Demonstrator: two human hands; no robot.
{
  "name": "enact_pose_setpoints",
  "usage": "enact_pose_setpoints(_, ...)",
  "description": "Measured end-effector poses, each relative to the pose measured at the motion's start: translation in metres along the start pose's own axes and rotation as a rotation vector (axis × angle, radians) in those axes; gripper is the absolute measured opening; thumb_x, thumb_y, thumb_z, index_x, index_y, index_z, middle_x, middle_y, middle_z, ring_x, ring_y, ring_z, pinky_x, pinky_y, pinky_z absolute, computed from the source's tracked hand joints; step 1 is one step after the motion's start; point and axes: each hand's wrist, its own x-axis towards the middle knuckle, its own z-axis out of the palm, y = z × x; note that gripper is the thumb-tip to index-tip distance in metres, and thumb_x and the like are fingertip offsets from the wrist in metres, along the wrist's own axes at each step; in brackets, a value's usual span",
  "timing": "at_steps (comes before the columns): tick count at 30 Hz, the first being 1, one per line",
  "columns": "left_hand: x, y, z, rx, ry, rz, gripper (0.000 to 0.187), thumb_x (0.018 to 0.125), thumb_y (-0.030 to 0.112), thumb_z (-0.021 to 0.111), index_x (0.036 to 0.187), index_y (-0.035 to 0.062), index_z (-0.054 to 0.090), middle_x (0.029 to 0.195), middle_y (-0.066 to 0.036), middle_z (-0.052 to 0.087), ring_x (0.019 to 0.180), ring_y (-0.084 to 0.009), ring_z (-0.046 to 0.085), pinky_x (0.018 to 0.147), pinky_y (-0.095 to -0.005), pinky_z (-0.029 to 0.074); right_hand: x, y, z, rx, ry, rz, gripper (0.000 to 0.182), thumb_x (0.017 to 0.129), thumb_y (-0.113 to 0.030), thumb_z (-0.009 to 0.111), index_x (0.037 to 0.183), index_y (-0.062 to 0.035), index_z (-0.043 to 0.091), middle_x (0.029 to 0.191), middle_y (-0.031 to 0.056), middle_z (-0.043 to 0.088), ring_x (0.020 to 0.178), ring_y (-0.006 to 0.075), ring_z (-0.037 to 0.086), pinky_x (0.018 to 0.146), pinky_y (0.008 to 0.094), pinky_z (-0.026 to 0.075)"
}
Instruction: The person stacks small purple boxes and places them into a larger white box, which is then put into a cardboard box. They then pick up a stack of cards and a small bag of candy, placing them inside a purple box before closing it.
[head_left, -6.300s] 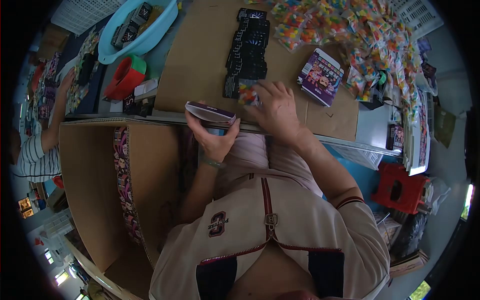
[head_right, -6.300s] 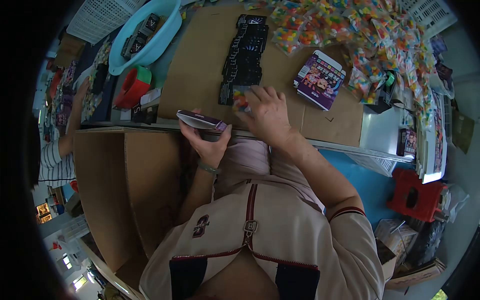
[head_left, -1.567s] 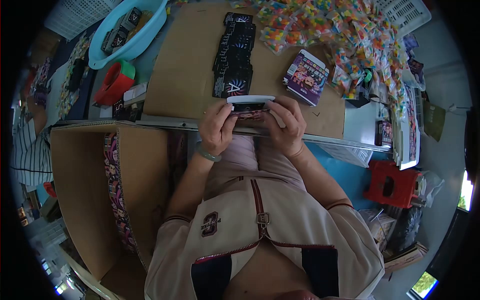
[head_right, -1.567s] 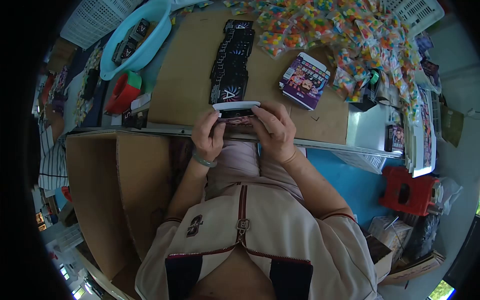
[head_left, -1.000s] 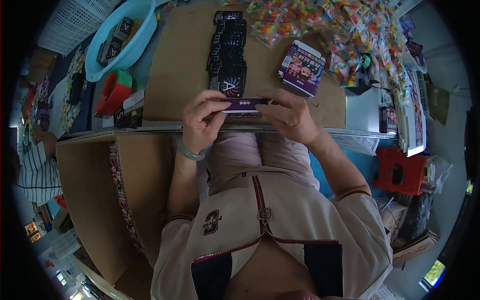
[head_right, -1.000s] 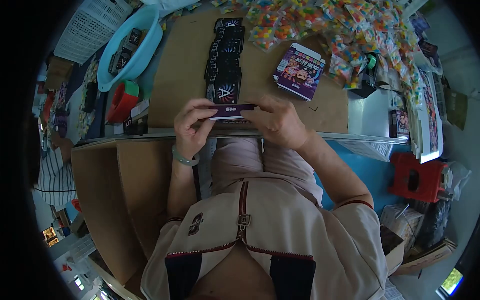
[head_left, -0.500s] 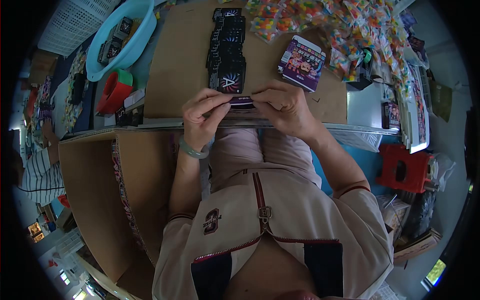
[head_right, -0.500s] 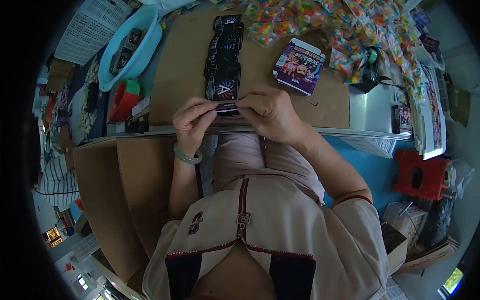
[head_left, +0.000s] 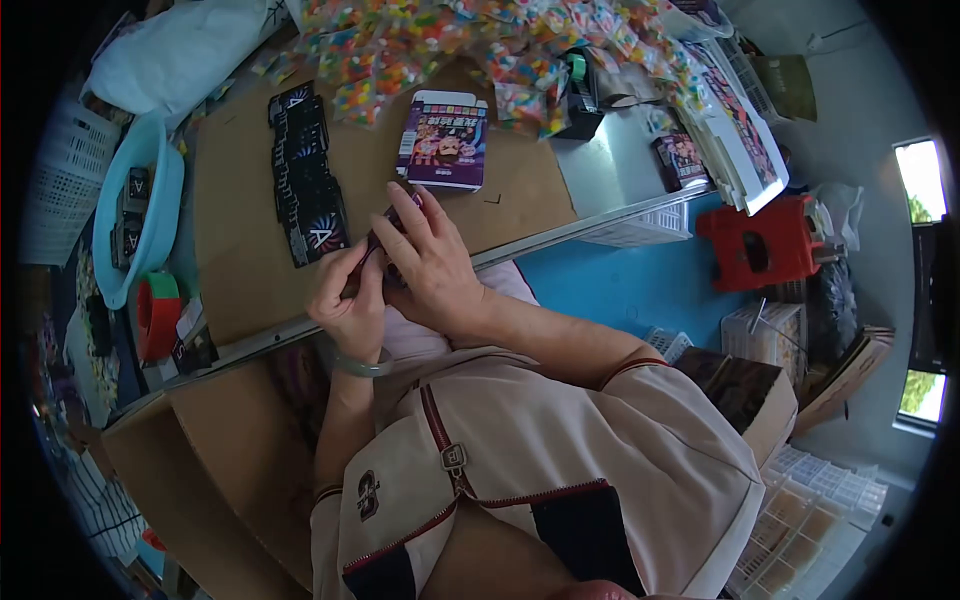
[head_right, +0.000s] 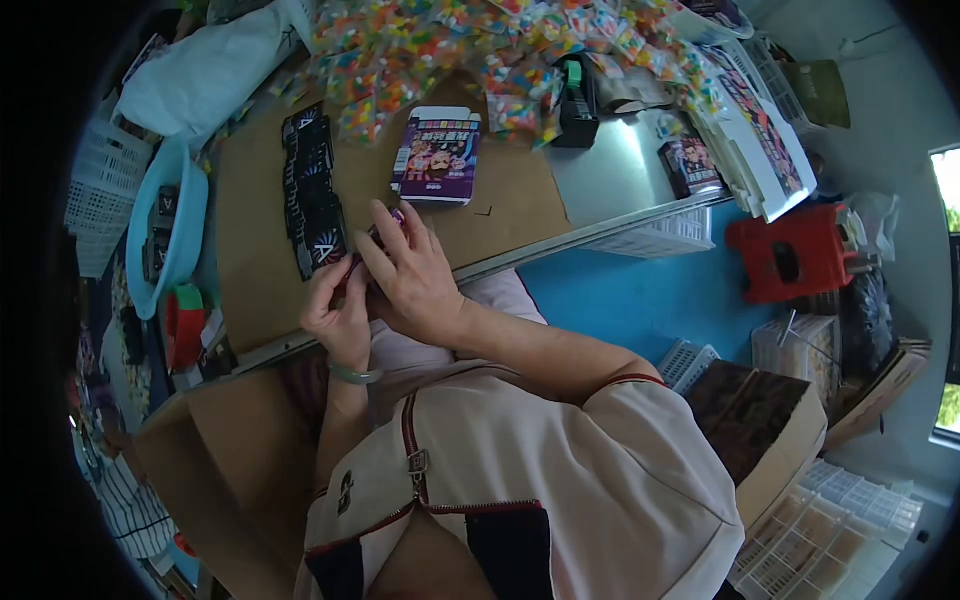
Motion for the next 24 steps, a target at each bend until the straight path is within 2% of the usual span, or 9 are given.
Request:
enact_pose_setpoints(2,0.003,-0.002,0.017,-0.167,-0.080,-0.053,0.016,0.082,-0.004,0.071,0.098,-0.0014,0.071,0.093,-0.009,0.068,0.080,-0.0146,0.065,0.073,-0.0262,0.053,0.001,0.020,-0.017,0.024,-0.046,0.003,0.067,0.065,-0.016,0.074,0.126,-0.0008,0.051,0.138,0.0260,0.040,0.122,0.0509,0.041,0.101,0.0530,0.039)
enact_pose_setpoints(3,0.010,0.001,0.021,-0.087,-0.172,0.046,0.014,0.084,-0.003,0.070,0.098,-0.0018,0.070,0.095,-0.009,0.067,0.081,-0.0140,0.064,0.072,-0.0251,0.052,0.004,0.028,-0.036,0.010,-0.021,0.010,0.061,0.064,-0.015,0.073,0.120,-0.0009,0.054,0.130,0.0241,0.046,0.118,0.0483,0.045,0.101,0.0527,0.039)
enact_pose_setpoints(8,0.015,0.001,0.033,-0.119,-0.231,-0.047,0.009,0.087,0.002,0.068,0.095,-0.0007,0.070,0.098,-0.008,0.067,0.082,-0.0139,0.064,0.072,-0.0259,0.052,0.005,0.153,-0.152,-0.474,0.174,0.232,0.056,0.070,-0.017,0.072,0.122,-0.0025,0.058,0.131,0.0210,0.052,0.116,0.0416,0.052,0.099,0.0468,0.043)
enact_pose_setpoints(10,0.021,-0.003,0.032,-0.082,-0.234,-0.087,0.008,0.088,0.005,0.068,0.094,-0.0003,0.069,0.098,-0.008,0.067,0.083,-0.0141,0.065,0.072,-0.0263,0.053,-0.005,0.213,-0.202,-0.778,0.079,0.365,0.054,0.073,-0.019,0.067,0.123,-0.0011,0.055,0.130,0.0219,0.052,0.118,0.0428,0.049,0.100,0.0484,0.042)
enact_pose_setpoints(14,0.055,-0.016,0.056,0.157,-0.256,-0.143,0.028,0.086,0.021,0.071,0.106,0.0033,0.066,0.100,-0.013,0.067,0.086,-0.0241,0.067,0.074,-0.0328,0.054,-0.058,0.319,-0.245,-0.789,-0.132,0.524,0.058,0.084,-0.032,0.061,0.135,-0.0047,0.051,0.140,0.0177,0.048,0.129,0.0412,0.042,0.109,0.0448,0.034)
enact_pose_setpoints(19,0.094,-0.058,0.101,0.501,-0.231,-0.120,0.053,0.079,0.043,0.074,0.112,0.0029,0.060,0.104,-0.020,0.066,0.091,-0.0372,0.066,0.075,-0.0456,0.051,-0.060,0.309,-0.242,-0.779,-0.197,0.673,0.058,0.091,-0.039,0.054,0.138,-0.0065,0.049,0.148,0.0128,0.043,0.137,0.0378,0.035,0.112,0.0521,0.028)
enact_pose_setpoints(21,0.107,-0.068,0.109,0.526,-0.474,-0.257,0.060,0.076,0.051,0.073,0.105,0.0016,0.057,0.107,-0.022,0.065,0.098,-0.0401,0.064,0.077,-0.0501,0.049,-0.053,0.299,-0.239,-0.813,-0.201,0.761,0.059,0.092,-0.040,0.055,0.140,-0.0078,0.047,0.150,0.0107,0.041,0.142,0.0348,0.030,0.111,0.0606,0.024)
enact_pose_setpoints(23,0.107,-0.072,0.109,0.505,-0.457,-0.227,0.053,0.077,0.045,0.075,0.101,0.0024,0.054,0.104,-0.021,0.065,0.096,-0.0401,0.063,0.078,-0.0493,0.049,-0.042,0.282,-0.227,-0.947,-0.192,0.704,0.059,0.089,-0.032,0.061,0.140,-0.0083,0.045,0.151,0.0104,0.038,0.142,0.0337,0.029,0.110,0.0618,0.024)
enact_pose_setpoints(24,0.103,-0.072,0.109,0.524,-0.350,-0.095,0.050,0.078,0.041,0.075,0.102,0.0027,0.053,0.102,-0.021,0.065,0.092,-0.0402,0.064,0.077,-0.0500,0.049,-0.027,0.256,-0.218,-0.893,-0.029,0.499,0.052,0.085,-0.019,0.065,0.134,-0.0069,0.052,0.142,0.0134,0.049,0.134,0.0349,0.041,0.107,0.0552,0.033)
